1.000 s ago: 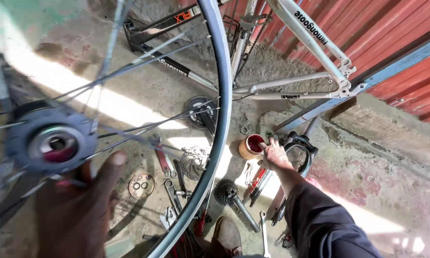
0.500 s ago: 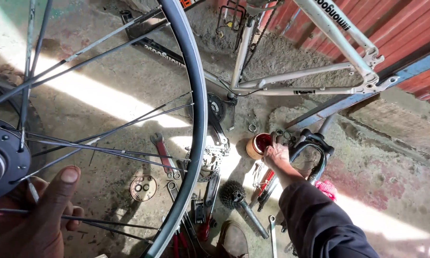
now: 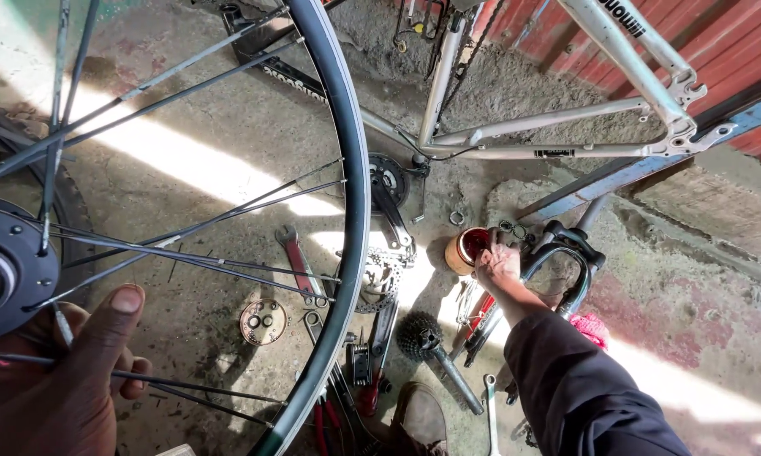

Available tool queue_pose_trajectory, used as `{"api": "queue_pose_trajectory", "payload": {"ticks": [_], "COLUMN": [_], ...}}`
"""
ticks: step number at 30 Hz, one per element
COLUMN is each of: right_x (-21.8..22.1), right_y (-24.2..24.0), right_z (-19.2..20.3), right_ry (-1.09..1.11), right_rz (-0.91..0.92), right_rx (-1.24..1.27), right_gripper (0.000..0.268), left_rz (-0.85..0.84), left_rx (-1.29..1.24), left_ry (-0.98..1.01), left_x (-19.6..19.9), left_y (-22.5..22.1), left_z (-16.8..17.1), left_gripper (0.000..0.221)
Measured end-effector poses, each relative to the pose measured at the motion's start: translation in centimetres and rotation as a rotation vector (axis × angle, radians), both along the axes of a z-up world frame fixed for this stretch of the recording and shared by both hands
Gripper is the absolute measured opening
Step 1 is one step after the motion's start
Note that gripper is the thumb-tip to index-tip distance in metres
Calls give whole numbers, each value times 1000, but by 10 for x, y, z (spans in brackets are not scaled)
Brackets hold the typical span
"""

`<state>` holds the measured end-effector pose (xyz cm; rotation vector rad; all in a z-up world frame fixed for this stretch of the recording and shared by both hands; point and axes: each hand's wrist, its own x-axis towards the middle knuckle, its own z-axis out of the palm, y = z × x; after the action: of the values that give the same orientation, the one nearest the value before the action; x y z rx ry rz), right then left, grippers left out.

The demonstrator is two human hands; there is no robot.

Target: Applying grease and installing ball bearings into a bicycle wheel hub.

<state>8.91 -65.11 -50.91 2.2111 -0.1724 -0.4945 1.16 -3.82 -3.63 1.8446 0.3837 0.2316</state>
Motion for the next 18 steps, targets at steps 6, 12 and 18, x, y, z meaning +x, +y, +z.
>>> {"api": "queue_pose_trajectory", "payload": {"ticks": [6,12,18], "right_x": [-8,-35,-79], "right_y": [50,82,159], "right_z": [99,182,324], "right_ry": [-13,-329,-702], "right_rz": [-266,-460,-928], "right_rx": [554,1064,2131], "right_gripper": [95,84,24], "left_rz": [23,141,12], "left_rx": [137,-9,-212], "left_ry": [-3,65,51], "left_x": [-8,-6,-12], "left_y": [-14,-3,14], "left_z": [21,21,34], "left_gripper": [40,26,30]}}
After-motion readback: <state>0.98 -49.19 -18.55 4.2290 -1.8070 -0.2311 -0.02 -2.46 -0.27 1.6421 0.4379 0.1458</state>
